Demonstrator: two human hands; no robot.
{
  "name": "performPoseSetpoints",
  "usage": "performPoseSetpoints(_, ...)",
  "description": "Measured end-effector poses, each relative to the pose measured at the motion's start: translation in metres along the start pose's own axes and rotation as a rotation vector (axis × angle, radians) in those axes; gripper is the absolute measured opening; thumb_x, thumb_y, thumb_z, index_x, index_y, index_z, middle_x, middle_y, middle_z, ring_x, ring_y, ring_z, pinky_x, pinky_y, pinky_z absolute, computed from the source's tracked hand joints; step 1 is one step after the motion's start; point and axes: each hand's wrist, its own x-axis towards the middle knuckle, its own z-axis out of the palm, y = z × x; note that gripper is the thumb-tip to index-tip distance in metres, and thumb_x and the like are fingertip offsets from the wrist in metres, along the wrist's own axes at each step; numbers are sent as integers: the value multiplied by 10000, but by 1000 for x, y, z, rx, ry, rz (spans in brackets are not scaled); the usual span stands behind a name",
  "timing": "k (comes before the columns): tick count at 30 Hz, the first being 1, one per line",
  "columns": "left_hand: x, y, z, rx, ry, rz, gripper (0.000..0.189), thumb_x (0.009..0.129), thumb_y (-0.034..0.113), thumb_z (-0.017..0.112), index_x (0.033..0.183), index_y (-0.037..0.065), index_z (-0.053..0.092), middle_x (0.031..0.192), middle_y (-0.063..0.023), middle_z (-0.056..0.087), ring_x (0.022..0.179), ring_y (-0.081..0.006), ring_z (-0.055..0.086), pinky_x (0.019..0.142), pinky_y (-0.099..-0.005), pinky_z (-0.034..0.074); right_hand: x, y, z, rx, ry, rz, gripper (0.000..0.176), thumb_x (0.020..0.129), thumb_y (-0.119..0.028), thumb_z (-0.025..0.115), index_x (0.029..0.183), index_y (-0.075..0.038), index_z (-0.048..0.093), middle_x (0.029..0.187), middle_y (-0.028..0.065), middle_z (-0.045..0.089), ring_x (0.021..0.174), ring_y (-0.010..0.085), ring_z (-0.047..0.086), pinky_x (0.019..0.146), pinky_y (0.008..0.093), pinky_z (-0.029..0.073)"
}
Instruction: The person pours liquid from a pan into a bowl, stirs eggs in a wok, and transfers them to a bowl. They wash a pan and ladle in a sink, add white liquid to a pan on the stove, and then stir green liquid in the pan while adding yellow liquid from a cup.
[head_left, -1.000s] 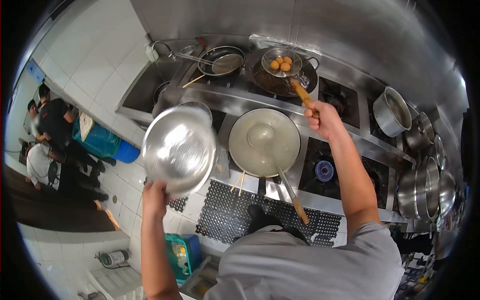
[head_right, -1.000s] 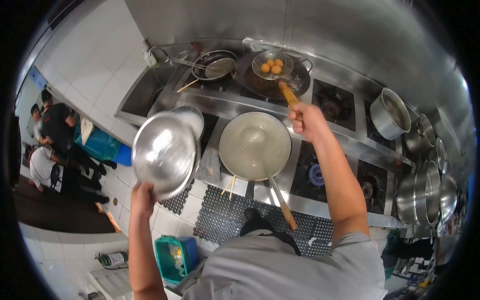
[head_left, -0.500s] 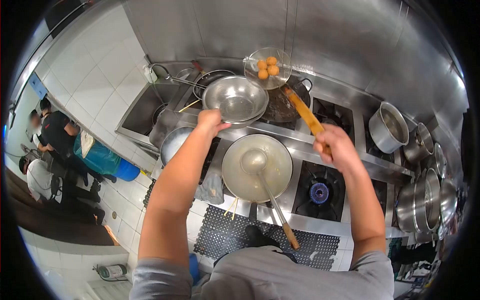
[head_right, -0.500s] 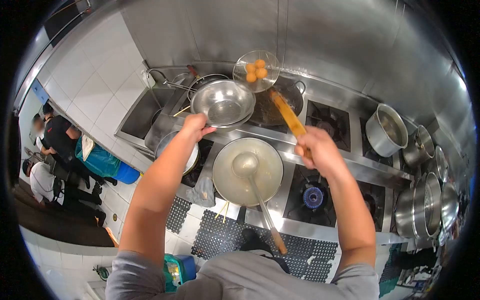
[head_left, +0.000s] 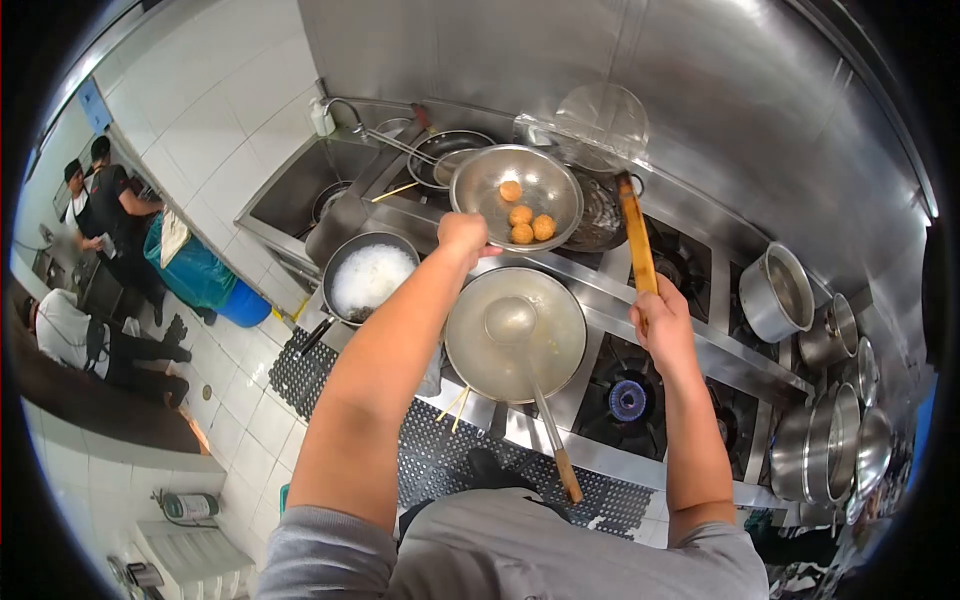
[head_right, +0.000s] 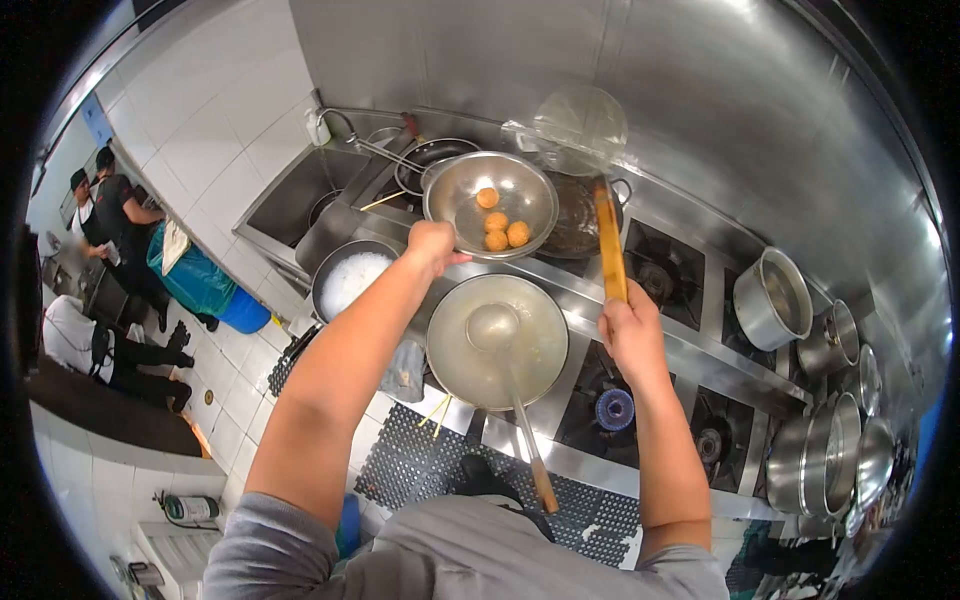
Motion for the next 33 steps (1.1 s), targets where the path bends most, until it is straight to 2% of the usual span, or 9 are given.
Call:
performPoseSetpoints(7, -80, -51, -121, -166, 105, 105, 341, 1008, 129, 520, 1214, -119, 631, 1106, -211, 721, 830, -307, 744, 581, -389, 641, 44, 45, 43, 427, -24, 312, 86, 993, -156, 523, 960, -76, 520, 742, 64, 603, 468, 122, 434, 415, 289, 311)
performPoseSetpoints(18, -435, -139, -371, -244, 846, 93, 381, 905, 70, 520, 1245, -85, 599, 981, -163, 724, 773, -267, 748, 543, -375, 624, 262, 76, 330, 603, -404, 304, 108, 1022, -162, 543, 1013, -54, 547, 800, 101, 634, 525, 130, 448, 449, 286, 357)
performPoseSetpoints(20, -512, -174, -395, -178, 1070, 56, 373, 914, 81, 518, 1241, -76, 604, 962, -160, 719, 719, -243, 723, 509, -373, 590, 265, 84, 372, 527, -392, 240, 316, 1042, -189, 502, 1254, 32, 577, 982, 194, 652, 800, 294, 566, 777, 416, 530)
performPoseSetpoints(21, -548, -201, -404, -229, 1169, 68, 369, 919, 79, 515, 1243, -73, 605, 963, -163, 719, 702, -237, 712, 496, -373, 577, 301, 109, 395, 463, -513, 340, 575, 1087, -346, 390, 1411, 110, 518, 1456, 285, 545, 1276, 406, 542, 1198, 565, 359)
performPoseSetpoints(22, -585, -225, -405, -273, 1275, 76, 364, 925, 77, 512, 1244, -70, 606, 963, -166, 720, 685, -232, 702, 484, -373, 563, 331, 136, 433, 417, -516, 411, 590, 1092, -353, 367, 1423, 114, 511, 1434, 261, 573, 1264, 405, 567, 1194, 556, 377)
performPoseSetpoints(24, -651, -253, -393, -503, 1544, 40, 350, 935, 66, 503, 1239, -79, 601, 973, -178, 718, 702, -252, 716, 500, -375, 592, 212, 80, 471, 438, -474, 434, 596, 1109, -463, 372, 1430, 4, 558, 1117, 132, 634, 929, 266, 581, 920, 444, 525)
performPoseSetpoints(26, -708, -291, -388, -574, 1734, 49, 353, 940, 64, 503, 1244, -93, 592, 1014, -200, 716, 753, -281, 742, 538, -374, 636, 226, 122, 528, 299, -716, 575, 609, 1101, -541, 442, 1428, -46, 580, 1099, 81, 637, 913, 192, 576, 773, 358, 510)
performPoseSetpoints(29, -777, -347, -394, -710, 1941, 41, 405, 936, 76, 514, 1273, -144, 555, 1134, -265, 687, 857, -340, 759, 624, -397, 686, 108, 153, 558, 239, -1132, 443, 625, 1084, -558, 516, 1426, -39, 584, 1115, 46, 636, 892, 154, 571, 730, 304, 484)
performPoseSetpoints(33, -843, -422, -437, -954, 2087, 167, 341, 952, 82, 550, 1241, -98, 575, 1205, -211, 666, 968, -333, 734, 699, -402, 691, -140, 141, 529, 12, -1200, 475, 491, 1045, -390, 634, 1415, -71, 591, 1201, 76, 645, 860, 169, 582, 723, 314, 494)
